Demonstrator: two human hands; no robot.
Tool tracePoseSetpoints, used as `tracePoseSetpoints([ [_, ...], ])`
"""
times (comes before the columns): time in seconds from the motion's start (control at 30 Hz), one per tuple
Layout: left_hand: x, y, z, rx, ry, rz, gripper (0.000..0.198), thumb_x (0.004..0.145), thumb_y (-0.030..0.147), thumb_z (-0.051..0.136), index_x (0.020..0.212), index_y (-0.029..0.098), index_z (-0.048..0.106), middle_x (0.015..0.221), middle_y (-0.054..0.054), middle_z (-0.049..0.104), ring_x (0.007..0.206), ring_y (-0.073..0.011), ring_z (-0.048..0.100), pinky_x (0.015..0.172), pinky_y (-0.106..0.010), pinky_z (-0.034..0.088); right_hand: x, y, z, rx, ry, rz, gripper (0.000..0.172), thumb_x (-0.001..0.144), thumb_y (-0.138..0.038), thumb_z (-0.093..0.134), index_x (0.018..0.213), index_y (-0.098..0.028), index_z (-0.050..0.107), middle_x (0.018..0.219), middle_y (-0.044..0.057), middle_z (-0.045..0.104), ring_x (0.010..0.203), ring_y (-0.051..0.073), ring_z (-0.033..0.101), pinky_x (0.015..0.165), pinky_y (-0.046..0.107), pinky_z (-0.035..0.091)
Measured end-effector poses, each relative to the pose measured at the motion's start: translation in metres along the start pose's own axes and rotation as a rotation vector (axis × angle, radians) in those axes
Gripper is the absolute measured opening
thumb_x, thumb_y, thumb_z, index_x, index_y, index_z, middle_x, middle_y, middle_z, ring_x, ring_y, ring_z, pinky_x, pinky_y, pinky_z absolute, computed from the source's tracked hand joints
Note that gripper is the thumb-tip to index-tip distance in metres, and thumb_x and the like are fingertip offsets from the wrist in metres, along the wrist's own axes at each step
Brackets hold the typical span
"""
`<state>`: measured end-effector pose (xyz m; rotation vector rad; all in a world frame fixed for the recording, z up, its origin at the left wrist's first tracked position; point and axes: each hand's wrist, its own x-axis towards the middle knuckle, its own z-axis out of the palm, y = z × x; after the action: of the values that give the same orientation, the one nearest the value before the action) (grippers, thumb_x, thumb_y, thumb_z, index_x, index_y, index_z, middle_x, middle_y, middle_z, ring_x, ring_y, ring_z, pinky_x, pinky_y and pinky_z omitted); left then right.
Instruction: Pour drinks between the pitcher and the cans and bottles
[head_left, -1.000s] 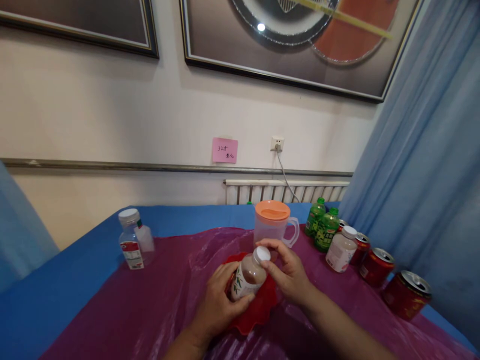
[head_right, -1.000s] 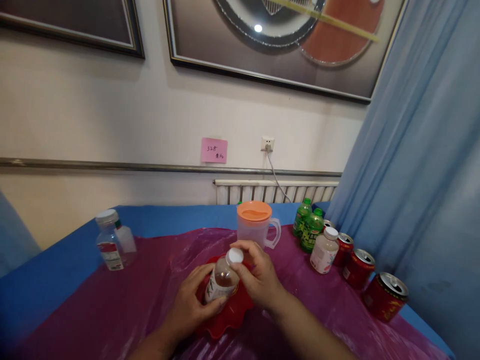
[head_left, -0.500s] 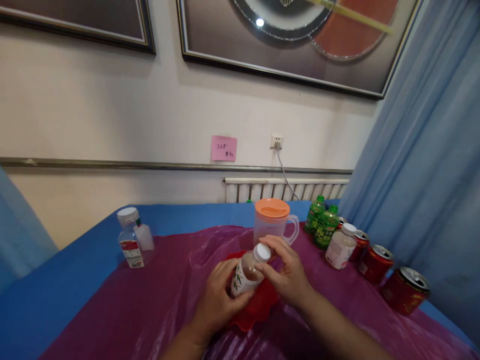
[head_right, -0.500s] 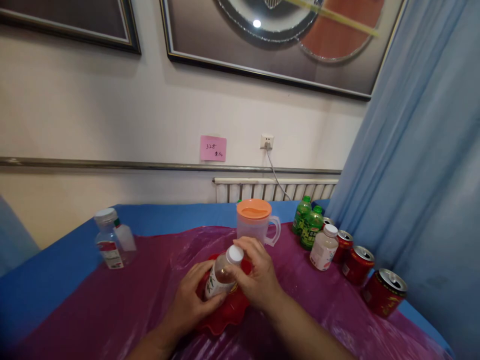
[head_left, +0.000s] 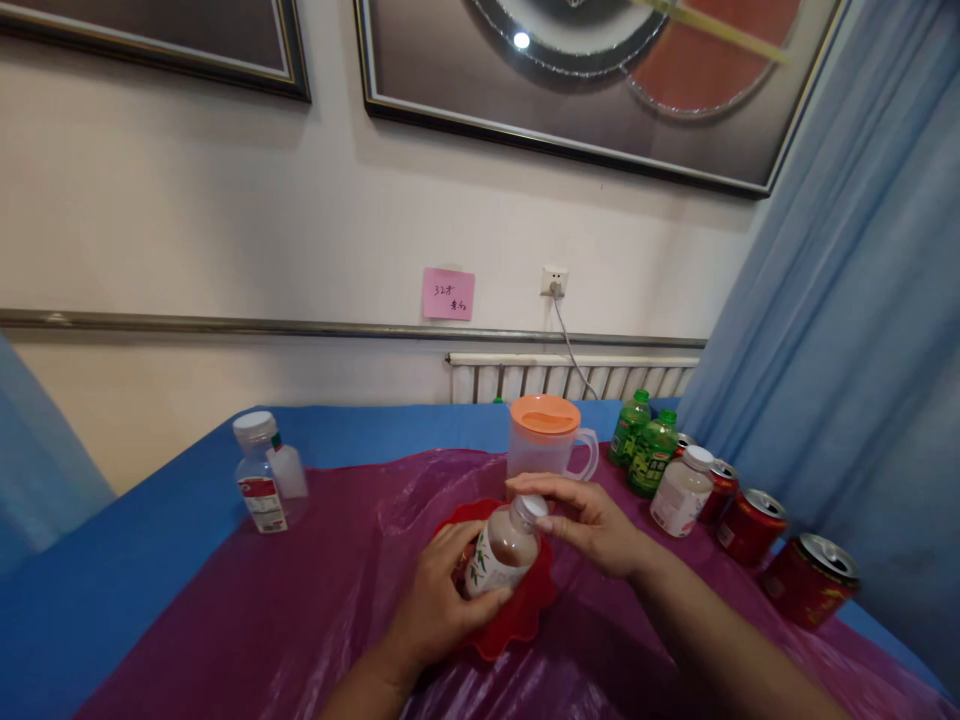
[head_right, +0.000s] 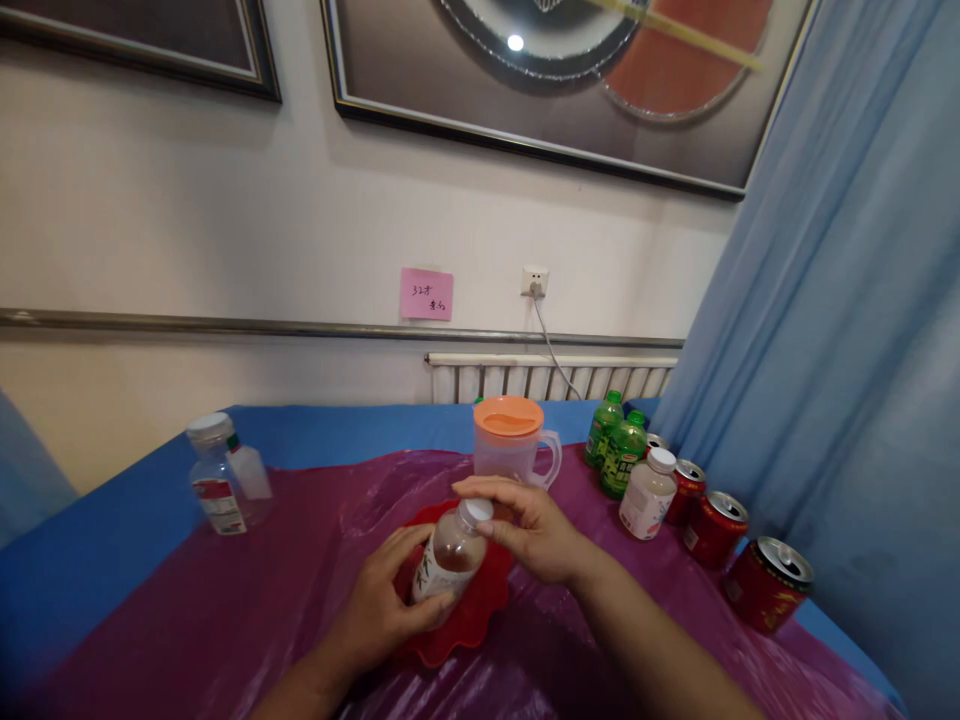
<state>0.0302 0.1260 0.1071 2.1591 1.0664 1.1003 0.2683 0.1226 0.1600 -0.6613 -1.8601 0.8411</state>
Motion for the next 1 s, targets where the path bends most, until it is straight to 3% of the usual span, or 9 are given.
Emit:
tracePoseSetpoints([
  [0.17,0.000,0.000,-0.001,0.001,-0.026,0.010,0.047,0.067,0.026,0.074,0.114,0.024,0.065,0.109,-0.005,0.072,0.099,-0.0250,0.066,0.090,-0.040,0.052,0.002,-0.005,-0.001,-0.128,-0.006,-0.040,0.032,0.097,-0.033,0.062,0.129,-0.030,0.067,0.129,0.006,0.069,0.122,0.021,0.063,0.105,0.043,0.050],
  [0.3,0.000,-0.001,-0.001,0.026,-0.020,0.020,0.049,0.066,0.024,0.076,0.113,0.023,0.065,0.110,-0.005,0.072,0.101,-0.0255,0.065,0.091,-0.040,0.051,0.003,-0.004,0.001,-0.251,0.012,-0.101,0.031,0.095,-0.038,0.066,0.123,-0.027,0.069,0.120,0.007,0.071,0.112,0.022,0.066,0.097,0.040,0.051],
  [0.47,0.000,0.001,0.000,0.029,-0.019,0.028,0.050,0.065,0.024,0.077,0.114,0.025,0.064,0.112,-0.005,0.072,0.103,-0.0264,0.064,0.092,-0.041,0.050,0.004,0.006,0.009,-0.430,0.193,-0.113,0.039,0.082,-0.055,0.076,0.103,-0.022,0.069,0.092,0.006,0.071,0.082,0.021,0.064,0.071,0.033,0.050],
  [0.6,0.000,0.002,-0.001,0.022,-0.020,0.019,0.046,0.067,0.025,0.075,0.112,0.025,0.065,0.109,-0.005,0.072,0.100,-0.0269,0.065,0.090,-0.042,0.051,0.004,0.007,0.019,-0.592,0.284,-0.033,0.044,0.074,-0.058,0.082,0.090,-0.021,0.064,0.077,0.003,0.064,0.069,0.019,0.056,0.064,0.033,0.044],
  [0.7,0.000,0.000,-0.002,0.022,0.036,-0.011,0.048,0.067,0.027,0.074,0.115,0.025,0.063,0.113,-0.006,0.072,0.104,-0.0281,0.065,0.093,-0.044,0.051,0.001,0.004,0.024,-0.519,0.259,-0.008,0.039,0.081,-0.051,0.077,0.104,-0.023,0.064,0.090,0.005,0.067,0.079,0.021,0.060,0.070,0.034,0.048],
  [0.8,0.000,-0.003,-0.003,0.029,0.078,-0.018,0.051,0.067,0.025,0.074,0.118,0.024,0.063,0.116,-0.007,0.071,0.107,-0.0285,0.065,0.095,-0.045,0.050,-0.005,0.004,0.029,-0.366,0.236,-0.013,0.048,0.088,-0.043,0.071,0.130,-0.025,0.057,0.118,0.009,0.065,0.100,0.023,0.063,0.082,0.036,0.052],
  [0.87,0.000,-0.004,-0.002,0.035,0.077,-0.005,0.050,0.067,0.024,0.074,0.117,0.025,0.063,0.115,-0.006,0.071,0.105,-0.0277,0.065,0.094,-0.044,0.051,-0.009,0.006,0.032,-0.300,0.264,-0.008,0.049,0.091,-0.038,0.067,0.137,-0.027,0.053,0.128,0.010,0.061,0.111,0.024,0.061,0.089,0.037,0.052],
  [1.0,0.000,-0.002,0.000,0.059,0.047,0.027,0.048,0.068,0.023,0.075,0.115,0.025,0.063,0.111,-0.005,0.072,0.100,-0.0260,0.066,0.089,-0.040,0.052,-0.011,0.007,0.035,-0.300,0.334,-0.011,0.044,0.088,-0.034,0.071,0.129,-0.026,0.060,0.120,0.009,0.064,0.103,0.023,0.063,0.085,0.035,0.053],
])
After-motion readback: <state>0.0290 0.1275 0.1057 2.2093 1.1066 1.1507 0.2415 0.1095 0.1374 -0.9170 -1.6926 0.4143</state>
